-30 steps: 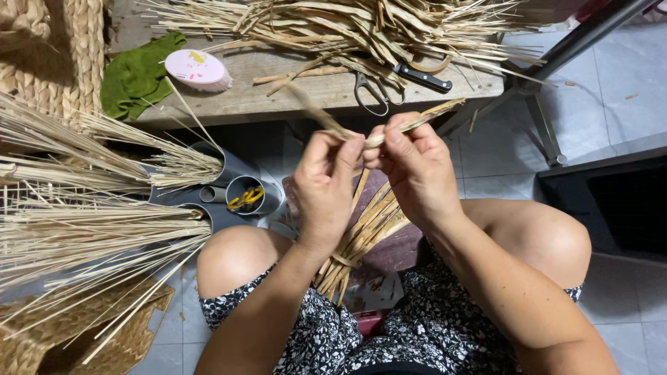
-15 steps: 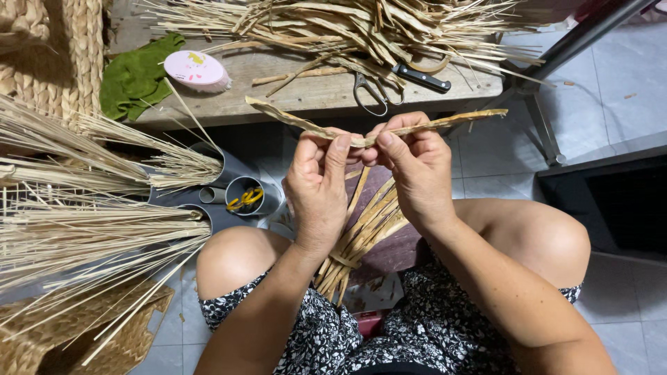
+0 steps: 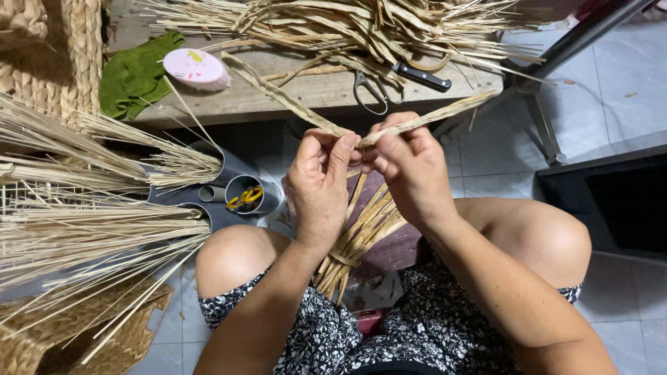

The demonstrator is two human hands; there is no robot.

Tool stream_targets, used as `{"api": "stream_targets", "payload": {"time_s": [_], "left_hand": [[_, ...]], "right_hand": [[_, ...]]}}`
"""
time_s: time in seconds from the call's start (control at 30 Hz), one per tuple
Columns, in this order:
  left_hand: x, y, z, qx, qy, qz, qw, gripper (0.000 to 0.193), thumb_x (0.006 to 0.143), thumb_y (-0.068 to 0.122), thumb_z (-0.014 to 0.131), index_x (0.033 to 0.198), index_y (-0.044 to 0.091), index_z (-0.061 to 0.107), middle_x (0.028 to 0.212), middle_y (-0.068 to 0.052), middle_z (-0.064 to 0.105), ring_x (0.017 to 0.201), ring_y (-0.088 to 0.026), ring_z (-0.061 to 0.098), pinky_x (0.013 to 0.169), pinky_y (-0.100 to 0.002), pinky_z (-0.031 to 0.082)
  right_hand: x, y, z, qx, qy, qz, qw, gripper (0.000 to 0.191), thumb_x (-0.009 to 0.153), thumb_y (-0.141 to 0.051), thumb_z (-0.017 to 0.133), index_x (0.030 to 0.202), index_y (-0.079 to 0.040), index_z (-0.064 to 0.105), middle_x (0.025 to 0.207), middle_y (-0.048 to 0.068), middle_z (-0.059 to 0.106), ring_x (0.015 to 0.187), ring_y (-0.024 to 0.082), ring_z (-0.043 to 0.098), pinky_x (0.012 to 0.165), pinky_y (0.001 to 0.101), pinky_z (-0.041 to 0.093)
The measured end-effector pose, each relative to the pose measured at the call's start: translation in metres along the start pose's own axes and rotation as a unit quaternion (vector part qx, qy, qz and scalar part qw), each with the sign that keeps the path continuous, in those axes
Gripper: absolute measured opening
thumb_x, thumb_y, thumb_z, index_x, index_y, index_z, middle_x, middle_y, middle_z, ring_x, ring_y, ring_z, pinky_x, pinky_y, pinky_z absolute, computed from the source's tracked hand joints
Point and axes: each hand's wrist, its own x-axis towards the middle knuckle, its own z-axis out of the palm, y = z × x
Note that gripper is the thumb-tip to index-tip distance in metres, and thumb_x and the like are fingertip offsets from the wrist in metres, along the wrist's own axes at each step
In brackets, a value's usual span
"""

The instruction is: The person sits on the floor and splits dried palm leaves into narrow strips by hand, tearing each leaf lengthwise and folding the pieces. The finished strips are gathered on a board on their lap and placed with a pile of processed leaves on the workbench.

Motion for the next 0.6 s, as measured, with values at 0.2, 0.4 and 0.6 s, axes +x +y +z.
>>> {"api": "stream_targets", "payload": {"time_s": [0.2, 0.4, 0.6], "left_hand": [[-0.0019, 0.0036, 0.0019, -0.009, -0.007, -0.009, 1.0, 0.011, 0.102, 0.01, 0.068, 0.105, -0.001, 0.065, 0.093, -0.006, 0.074, 0.083, -0.008, 0.073, 0.076, -0.023, 0.062], [0.0014, 0.003, -0.0018, 0.069, -0.055, 0.063, 0.994, 0.01, 0.1, 0.006, 0.07, 0.105, -0.002, 0.068, 0.101, -0.006, 0.067, 0.091, -0.01, 0.073, 0.079, -0.024, 0.064], [-0.0034, -0.0038, 0.0017, 0.102, -0.042, 0.069, 0.991, 0.007, 0.104, 0.005, 0.063, 0.103, -0.001, 0.06, 0.097, -0.004, 0.065, 0.086, -0.009, 0.074, 0.076, -0.023, 0.064]], "right_hand": [[-0.0008, 0.0033, -0.0014, -0.047, 0.011, -0.021, 0.999, 0.014, 0.103, -0.01, 0.065, 0.114, -0.003, 0.057, 0.1, 0.008, 0.066, 0.088, 0.016, 0.068, 0.081, 0.0298, 0.057], [0.003, 0.0023, -0.0078, -0.064, -0.004, -0.027, 0.998, 0.013, 0.104, -0.01, 0.067, 0.112, -0.004, 0.059, 0.101, 0.009, 0.068, 0.09, 0.014, 0.067, 0.082, 0.0273, 0.053], [0.0011, 0.0028, -0.006, 0.016, -0.011, 0.023, 1.0, 0.012, 0.105, -0.011, 0.068, 0.11, -0.004, 0.06, 0.1, 0.008, 0.068, 0.09, 0.015, 0.068, 0.088, 0.0321, 0.058]]}}
